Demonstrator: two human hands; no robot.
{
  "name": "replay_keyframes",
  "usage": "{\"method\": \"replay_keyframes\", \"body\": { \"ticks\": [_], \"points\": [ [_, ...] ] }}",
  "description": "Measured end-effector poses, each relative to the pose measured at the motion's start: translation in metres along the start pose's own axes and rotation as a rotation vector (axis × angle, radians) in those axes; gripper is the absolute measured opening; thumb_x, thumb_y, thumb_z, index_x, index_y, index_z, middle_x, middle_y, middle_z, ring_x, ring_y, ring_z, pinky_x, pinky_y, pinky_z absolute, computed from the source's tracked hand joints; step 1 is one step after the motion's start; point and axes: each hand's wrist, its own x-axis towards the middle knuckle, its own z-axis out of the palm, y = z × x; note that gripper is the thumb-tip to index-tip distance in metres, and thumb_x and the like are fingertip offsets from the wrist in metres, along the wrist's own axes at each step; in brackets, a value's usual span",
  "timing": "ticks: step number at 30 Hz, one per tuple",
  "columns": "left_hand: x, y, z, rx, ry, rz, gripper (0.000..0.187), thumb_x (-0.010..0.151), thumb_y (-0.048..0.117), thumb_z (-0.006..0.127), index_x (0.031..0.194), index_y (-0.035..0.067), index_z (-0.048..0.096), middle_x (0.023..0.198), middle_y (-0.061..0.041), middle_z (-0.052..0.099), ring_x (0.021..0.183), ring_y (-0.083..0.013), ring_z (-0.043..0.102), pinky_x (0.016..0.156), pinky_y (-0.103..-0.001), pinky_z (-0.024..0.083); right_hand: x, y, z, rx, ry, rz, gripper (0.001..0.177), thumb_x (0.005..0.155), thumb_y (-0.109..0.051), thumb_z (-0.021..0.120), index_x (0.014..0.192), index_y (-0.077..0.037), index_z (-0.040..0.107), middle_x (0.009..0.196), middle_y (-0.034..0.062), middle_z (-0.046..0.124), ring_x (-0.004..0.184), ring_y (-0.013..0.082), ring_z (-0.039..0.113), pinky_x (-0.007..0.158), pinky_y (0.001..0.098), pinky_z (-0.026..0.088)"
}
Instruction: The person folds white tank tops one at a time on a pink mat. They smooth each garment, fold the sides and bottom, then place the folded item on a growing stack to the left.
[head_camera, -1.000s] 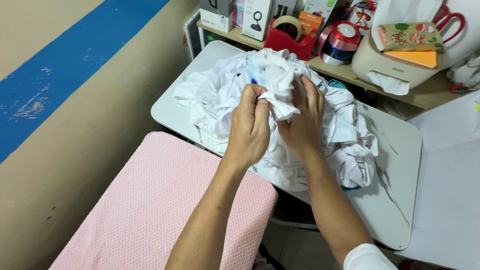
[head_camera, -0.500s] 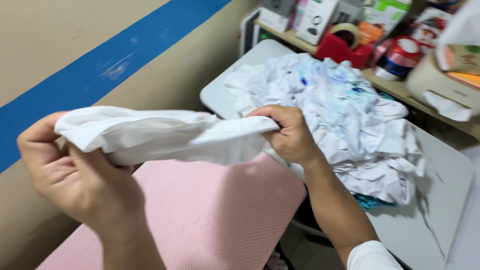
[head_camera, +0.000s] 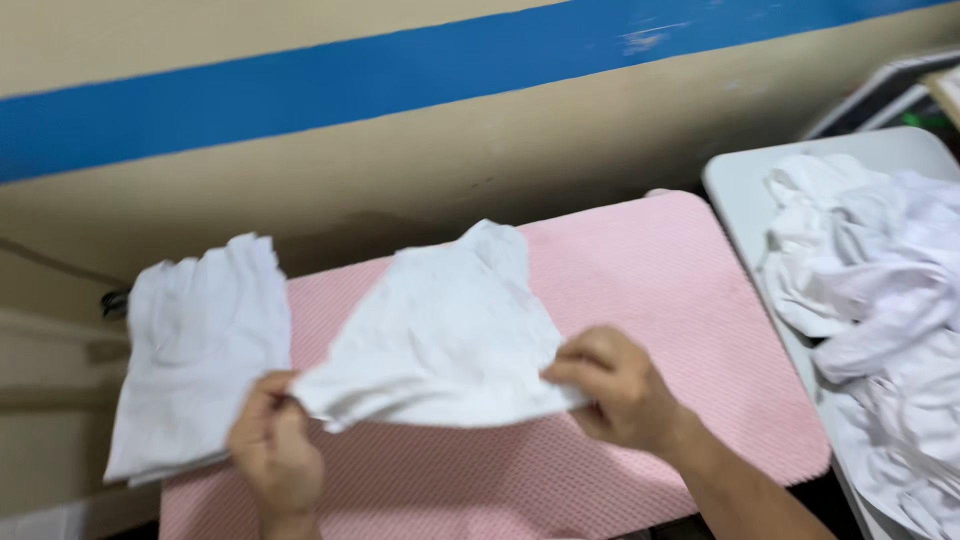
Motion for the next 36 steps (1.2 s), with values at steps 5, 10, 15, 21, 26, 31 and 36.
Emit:
{"method": "replay_keyframes", "body": {
  "ticks": [5,10,15,21,26,31,36],
  "points": [
    [-0.044,-0.031,-0.037,0.675,-0.381,-0.006,0.009,0.079,0.007,0.065,0.086,0.003,0.069,0.085,-0.012,0.069,0.078,-0.0279,0.066,0.069,-0.041,0.053,-0.046,-0.025,0.041,0.128,-0.6,0.2,0.025,0.067,-0.012,0.081,0.091,-0.006,0.074,0.087,0.0087,0.067,0.086,0.0236,0.062,0.084,0.0391,0.047],
    [-0.062,-0.018,-0.023,0.611,-0.331,0.149,0.02,0.08,0.008,0.064,0.1,0.003,0.067,0.106,-0.014,0.066,0.101,-0.0316,0.064,0.086,-0.043,0.053,-0.051,-0.033,0.047,0.115,-0.634,0.306,0.029,0.07,-0.029,0.084,0.086,-0.005,0.077,0.078,0.0084,0.068,0.076,0.0225,0.061,0.08,0.0402,0.045],
    [-0.045,-0.004,0.011,0.687,-0.598,0.301,0.027,0.082,0.014,0.07,0.106,0.001,0.069,0.106,-0.014,0.067,0.103,-0.0312,0.063,0.093,-0.046,0.045,-0.037,-0.048,0.066,0.03,-0.521,0.35,0.018,0.083,-0.025,0.078,0.082,-0.007,0.076,0.075,0.0045,0.07,0.068,0.0195,0.063,0.07,0.0362,0.048],
    [-0.038,0.011,0.018,0.886,-0.984,0.014,0.021,0.086,0.014,0.068,0.103,0.003,0.067,0.097,-0.012,0.068,0.099,-0.0274,0.063,0.095,-0.047,0.043,-0.018,-0.061,0.091,0.035,-0.512,0.431,0.015,0.087,-0.02,0.075,0.087,-0.005,0.075,0.078,0.0065,0.07,0.068,0.0222,0.066,0.063,0.0371,0.054],
    [-0.042,0.025,0.007,0.543,-0.881,-0.063,0.009,0.088,0.012,0.067,0.09,0.004,0.069,0.09,-0.01,0.068,0.087,-0.0249,0.067,0.087,-0.042,0.05,-0.003,-0.062,0.1,0.175,-0.581,0.435,0.017,0.088,-0.02,0.074,0.094,-0.004,0.075,0.081,0.0087,0.07,0.067,0.0235,0.067,0.06,0.0362,0.054],
    [-0.046,0.034,0.008,0.371,-0.59,0.232,0.007,0.084,0.007,0.065,0.089,0.002,0.062,0.093,-0.013,0.066,0.089,-0.0272,0.067,0.078,-0.042,0.053,0.008,-0.059,0.105,0.479,-0.634,0.528,0.013,0.087,-0.014,0.069,0.09,-0.002,0.073,0.079,0.0076,0.069,0.065,0.0183,0.065,0.058,0.0332,0.054],
    [-0.044,0.046,0.015,0.155,-0.443,-0.02,0.008,0.091,0.006,0.063,0.093,-0.001,0.06,0.075,-0.01,0.069,0.067,-0.0194,0.071,0.059,-0.035,0.056,0.014,-0.051,0.105,0.629,-0.416,0.625,0.011,0.097,-0.009,0.055,0.092,-0.003,0.062,0.072,0.0034,0.064,0.062,0.0099,0.055,0.055,0.0278,0.047]
  ]
}}
